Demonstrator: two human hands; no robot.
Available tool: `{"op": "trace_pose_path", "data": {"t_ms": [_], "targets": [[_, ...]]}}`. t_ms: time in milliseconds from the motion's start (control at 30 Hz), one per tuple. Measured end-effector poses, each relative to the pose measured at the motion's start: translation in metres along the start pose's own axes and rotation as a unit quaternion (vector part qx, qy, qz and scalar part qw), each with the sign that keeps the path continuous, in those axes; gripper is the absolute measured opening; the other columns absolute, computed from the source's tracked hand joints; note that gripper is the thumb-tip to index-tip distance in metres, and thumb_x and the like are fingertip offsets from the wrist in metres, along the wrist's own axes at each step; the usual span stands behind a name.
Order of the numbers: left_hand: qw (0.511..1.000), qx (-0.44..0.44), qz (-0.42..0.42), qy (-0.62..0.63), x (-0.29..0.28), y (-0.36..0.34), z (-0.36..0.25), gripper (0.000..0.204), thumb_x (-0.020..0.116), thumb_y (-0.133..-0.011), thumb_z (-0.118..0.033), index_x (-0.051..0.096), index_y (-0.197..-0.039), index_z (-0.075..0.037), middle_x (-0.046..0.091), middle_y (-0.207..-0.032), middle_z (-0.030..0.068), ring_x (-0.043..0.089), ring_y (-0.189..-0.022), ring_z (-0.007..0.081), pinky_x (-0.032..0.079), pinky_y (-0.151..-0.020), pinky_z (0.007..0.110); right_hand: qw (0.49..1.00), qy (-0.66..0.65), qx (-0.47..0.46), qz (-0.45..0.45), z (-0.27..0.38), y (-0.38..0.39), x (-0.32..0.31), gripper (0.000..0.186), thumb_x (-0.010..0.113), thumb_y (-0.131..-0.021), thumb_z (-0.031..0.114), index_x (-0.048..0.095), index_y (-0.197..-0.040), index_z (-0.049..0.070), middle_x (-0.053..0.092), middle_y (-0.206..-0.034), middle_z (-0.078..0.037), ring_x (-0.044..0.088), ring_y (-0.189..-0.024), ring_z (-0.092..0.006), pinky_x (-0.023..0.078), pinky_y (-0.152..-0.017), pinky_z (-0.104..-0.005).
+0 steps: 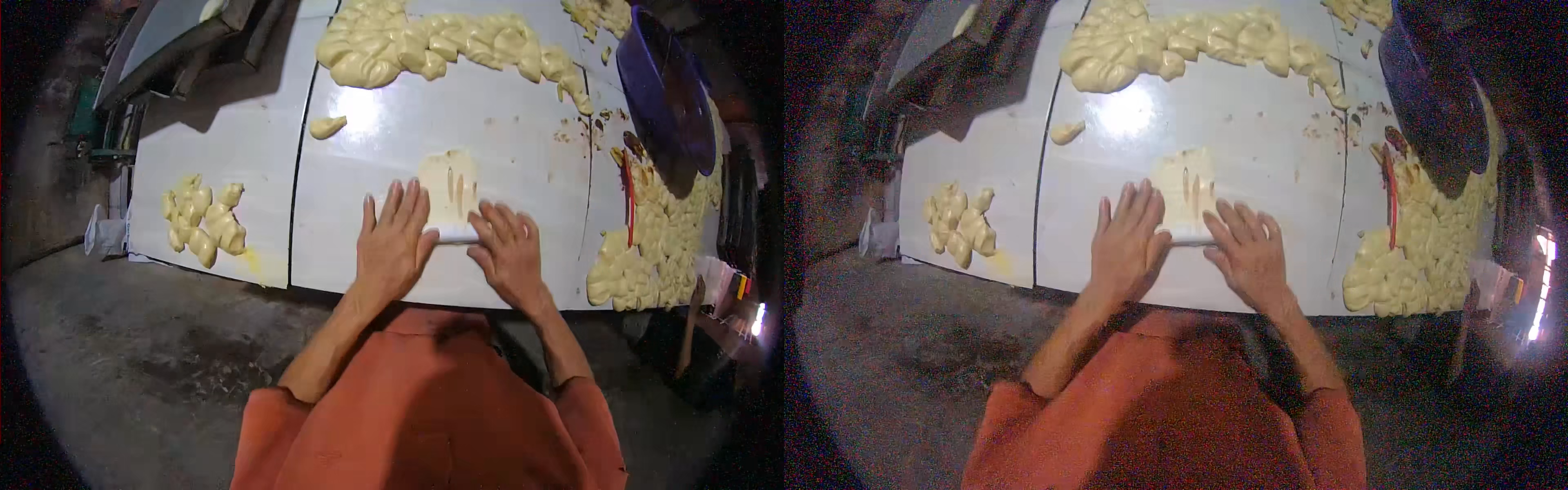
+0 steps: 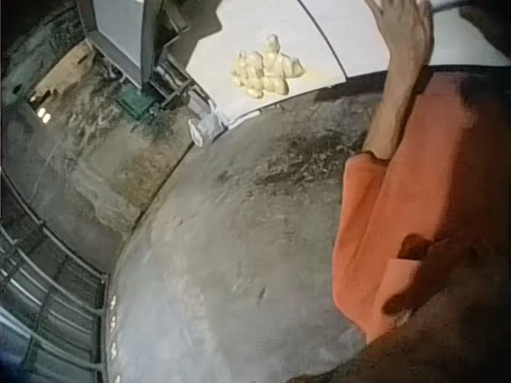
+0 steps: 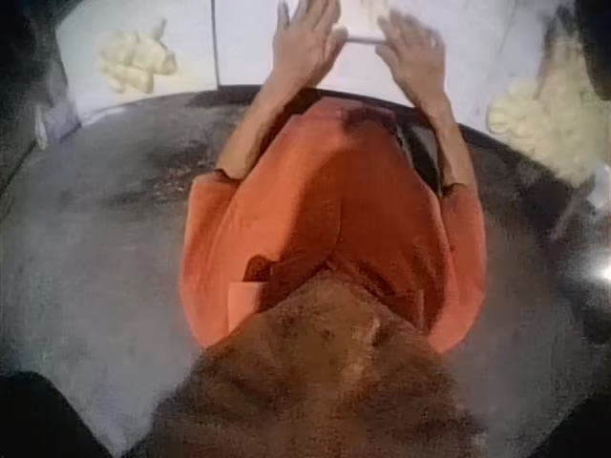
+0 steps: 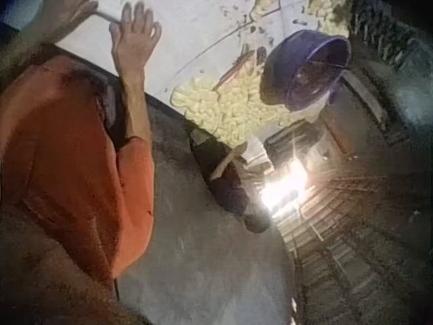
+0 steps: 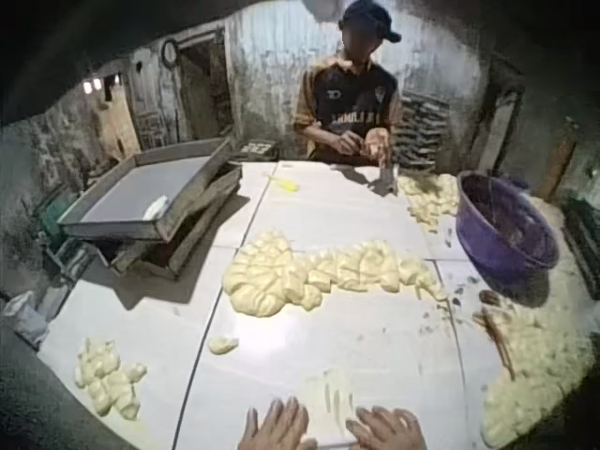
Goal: The person flattens dough portions with a rolling pin, applies a chocolate filling with a spatula, and rolls the dough into cylinders. The person then places the shaped dough rolls onto a metal tray.
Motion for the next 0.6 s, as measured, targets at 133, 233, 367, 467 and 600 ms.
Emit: {"op": "trace_pose_path", "data": {"t_ms": [133, 233, 367, 467, 600], "targets": [[0.999, 0.004, 0.027, -0.025, 0.000, 0.022, -0.010, 0.069, 0.055, -0.102, -0.045, 0.042, -0.155, -0.002, 0.040, -0.161, 0.0229, 0.034, -0.151, 0.0421, 0.016, -0.117, 0.076, 0.999, -0.004, -0.021, -0.027, 0.001, 0.017, 0.003, 0.056, 0.076, -0.090, 0.031, 0.060, -0.143, 0.022, 0.062, -0.128, -0.005, 0.056, -0.121, -0.0256, 0.034, -0.111, -0.0540], [0.997, 0.012, -0.017, -0.068, -0.016, 0.022, -0.015, 0.072, 0.056, -0.101, -0.047, 0.040, -0.156, -0.002, 0.037, -0.163, 0.0223, 0.030, -0.153, 0.0425, 0.011, -0.114, 0.081, 0.999, -0.028, -0.022, -0.016, -0.001, 0.006, -0.008, 0.057, 0.078, -0.088, 0.029, 0.061, -0.143, 0.023, 0.061, -0.121, -0.005, 0.055, -0.117, -0.0238, 0.035, -0.110, -0.0547], [0.997, -0.041, -0.006, -0.061, -0.008, -0.012, 0.008, 0.072, 0.054, -0.103, -0.047, 0.039, -0.157, -0.003, 0.034, -0.164, 0.0251, 0.028, -0.154, 0.0449, 0.009, -0.113, 0.081, 1.000, -0.008, 0.005, -0.010, -0.013, -0.033, -0.007, 0.059, 0.075, -0.091, 0.033, 0.058, -0.146, 0.017, 0.057, -0.135, -0.011, 0.051, -0.128, -0.0279, 0.032, -0.113, -0.0558], [0.996, -0.041, -0.066, -0.052, -0.013, -0.042, 0.021, 0.064, 0.050, -0.106, -0.042, 0.042, -0.155, -0.003, 0.037, -0.162, 0.0262, 0.029, -0.153, 0.0437, 0.009, -0.113, 0.081, 0.998, 0.016, 0.062, -0.012, -0.027, -0.063, -0.002, 0.060, 0.066, -0.097, 0.038, 0.052, -0.151, 0.016, 0.045, -0.153, -0.015, 0.038, -0.144, -0.0331, 0.023, -0.118, -0.0596], [0.990, -0.065, -0.091, -0.086, -0.025, -0.108, 0.036, 0.058, 0.047, -0.106, -0.035, 0.043, -0.156, -0.006, 0.034, -0.164, 0.0262, 0.026, -0.154, 0.0444, 0.009, -0.114, 0.080, 0.989, 0.073, 0.123, -0.040, -0.060, -0.117, 0.003, 0.060, 0.056, -0.103, 0.042, 0.047, -0.156, 0.015, 0.033, -0.166, -0.019, 0.026, -0.155, -0.0390, 0.015, -0.121, -0.0663]]}}
Point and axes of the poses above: each hand's wrist, its own y-axis away from the middle knuckle, its own x-axis out of the palm, z = x × y, the point moved 10 cm from there along -y, towards the middle knuckle
